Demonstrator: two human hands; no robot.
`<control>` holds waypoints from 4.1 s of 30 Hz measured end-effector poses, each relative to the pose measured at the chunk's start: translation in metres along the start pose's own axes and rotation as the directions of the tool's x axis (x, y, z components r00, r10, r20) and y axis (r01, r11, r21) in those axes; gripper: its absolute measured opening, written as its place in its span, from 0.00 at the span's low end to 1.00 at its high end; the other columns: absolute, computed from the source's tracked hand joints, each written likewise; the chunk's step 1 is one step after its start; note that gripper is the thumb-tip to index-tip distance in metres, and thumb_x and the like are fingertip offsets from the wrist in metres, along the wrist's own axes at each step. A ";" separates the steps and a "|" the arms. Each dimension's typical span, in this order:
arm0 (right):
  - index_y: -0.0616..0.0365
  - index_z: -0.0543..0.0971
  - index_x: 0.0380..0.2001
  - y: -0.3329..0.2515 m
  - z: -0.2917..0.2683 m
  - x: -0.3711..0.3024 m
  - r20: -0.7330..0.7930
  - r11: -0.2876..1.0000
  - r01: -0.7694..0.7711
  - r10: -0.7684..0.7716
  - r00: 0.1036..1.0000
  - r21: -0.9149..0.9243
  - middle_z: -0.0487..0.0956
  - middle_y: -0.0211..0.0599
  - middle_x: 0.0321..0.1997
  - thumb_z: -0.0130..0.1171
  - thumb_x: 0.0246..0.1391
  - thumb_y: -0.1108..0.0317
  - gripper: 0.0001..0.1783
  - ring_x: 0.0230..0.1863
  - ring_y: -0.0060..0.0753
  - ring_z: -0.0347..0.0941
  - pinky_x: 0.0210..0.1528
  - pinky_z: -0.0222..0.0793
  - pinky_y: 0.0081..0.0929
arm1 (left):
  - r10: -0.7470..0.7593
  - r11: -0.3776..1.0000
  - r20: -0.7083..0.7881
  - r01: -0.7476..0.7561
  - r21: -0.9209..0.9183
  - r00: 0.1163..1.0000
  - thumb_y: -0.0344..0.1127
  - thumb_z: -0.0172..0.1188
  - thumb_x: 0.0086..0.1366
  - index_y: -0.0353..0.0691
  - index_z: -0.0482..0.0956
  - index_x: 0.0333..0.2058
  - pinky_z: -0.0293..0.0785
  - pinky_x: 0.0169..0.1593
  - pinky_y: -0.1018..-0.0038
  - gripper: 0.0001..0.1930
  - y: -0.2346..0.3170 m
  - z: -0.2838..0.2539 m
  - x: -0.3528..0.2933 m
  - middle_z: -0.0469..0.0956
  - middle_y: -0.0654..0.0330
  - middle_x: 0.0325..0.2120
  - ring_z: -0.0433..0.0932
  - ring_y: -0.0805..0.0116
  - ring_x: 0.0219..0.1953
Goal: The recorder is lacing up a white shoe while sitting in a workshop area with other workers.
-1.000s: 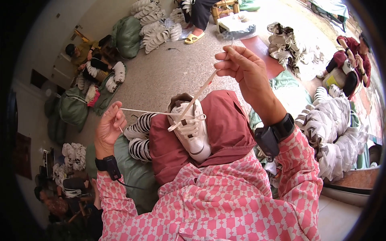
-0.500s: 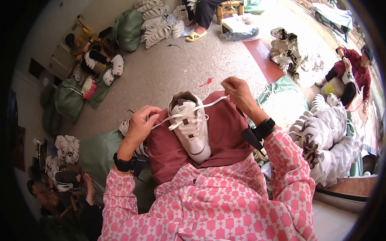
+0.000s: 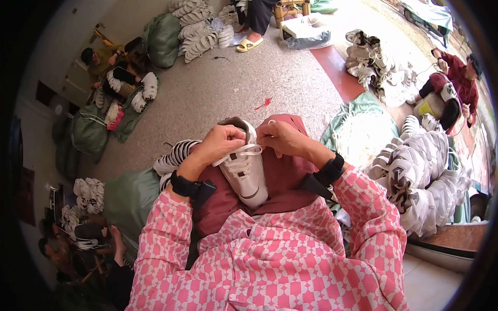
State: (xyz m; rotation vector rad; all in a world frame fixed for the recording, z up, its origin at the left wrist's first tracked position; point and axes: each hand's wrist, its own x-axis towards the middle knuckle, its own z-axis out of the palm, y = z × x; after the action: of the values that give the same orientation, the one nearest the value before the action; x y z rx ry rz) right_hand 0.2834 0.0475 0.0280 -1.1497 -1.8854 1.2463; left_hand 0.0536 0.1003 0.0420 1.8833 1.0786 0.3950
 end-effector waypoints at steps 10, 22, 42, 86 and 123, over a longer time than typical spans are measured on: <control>0.62 0.80 0.33 -0.014 -0.001 0.014 0.108 0.988 -0.140 0.146 0.983 -0.061 0.77 0.27 0.23 0.55 0.57 0.69 0.08 0.19 0.17 0.70 0.22 0.65 0.18 | 0.030 0.998 0.005 -0.030 0.056 1.000 0.34 0.63 0.51 0.36 0.84 0.36 0.71 0.32 0.74 0.13 -0.011 0.003 0.000 0.78 0.63 0.22 0.75 0.73 0.26; 0.61 0.81 0.30 -0.005 -0.012 0.019 0.163 0.989 -0.137 0.125 0.979 0.064 0.76 0.24 0.24 0.56 0.54 0.70 0.07 0.19 0.14 0.68 0.21 0.65 0.16 | 0.023 0.999 0.037 -0.024 0.033 0.999 0.33 0.63 0.52 0.37 0.83 0.36 0.72 0.33 0.74 0.12 -0.006 0.002 -0.001 0.77 0.63 0.23 0.76 0.73 0.27; 0.55 0.82 0.43 -0.005 -0.008 0.028 0.012 0.943 0.170 -0.174 0.985 -0.287 0.83 0.37 0.37 0.63 0.47 0.70 0.17 0.37 0.38 0.78 0.42 0.73 0.32 | 0.040 0.941 -0.522 0.144 0.306 0.852 0.35 0.64 0.55 0.38 0.81 0.30 0.74 0.35 0.70 0.07 -0.004 -0.094 -0.050 0.77 0.58 0.25 0.77 0.65 0.27; 0.59 0.77 0.42 -0.042 0.017 -0.014 -0.143 0.799 -0.266 0.398 0.906 0.539 0.78 0.27 0.33 0.56 0.61 0.63 0.12 0.25 0.14 0.72 0.22 0.65 0.14 | 0.122 0.931 0.128 -0.069 -0.359 0.984 0.37 0.63 0.64 0.37 0.79 0.37 0.70 0.39 0.83 0.09 0.004 -0.025 -0.033 0.76 0.70 0.31 0.72 0.82 0.34; 0.60 0.70 0.33 -0.017 0.049 -0.003 -0.308 0.736 -0.064 -0.202 0.930 -0.674 0.77 0.48 0.31 0.53 0.53 0.67 0.08 0.32 0.52 0.77 0.32 0.70 0.45 | 0.305 0.820 -0.045 -0.238 0.520 0.951 0.41 0.58 0.58 0.47 0.79 0.33 0.61 0.53 0.60 0.07 -0.004 0.012 -0.005 0.71 0.61 0.37 0.69 0.60 0.48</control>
State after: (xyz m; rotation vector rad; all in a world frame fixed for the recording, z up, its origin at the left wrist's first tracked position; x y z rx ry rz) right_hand 0.2380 0.0220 0.0246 -1.5199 -2.1061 0.2205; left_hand 0.0558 0.0905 0.0329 2.5362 1.0677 0.4233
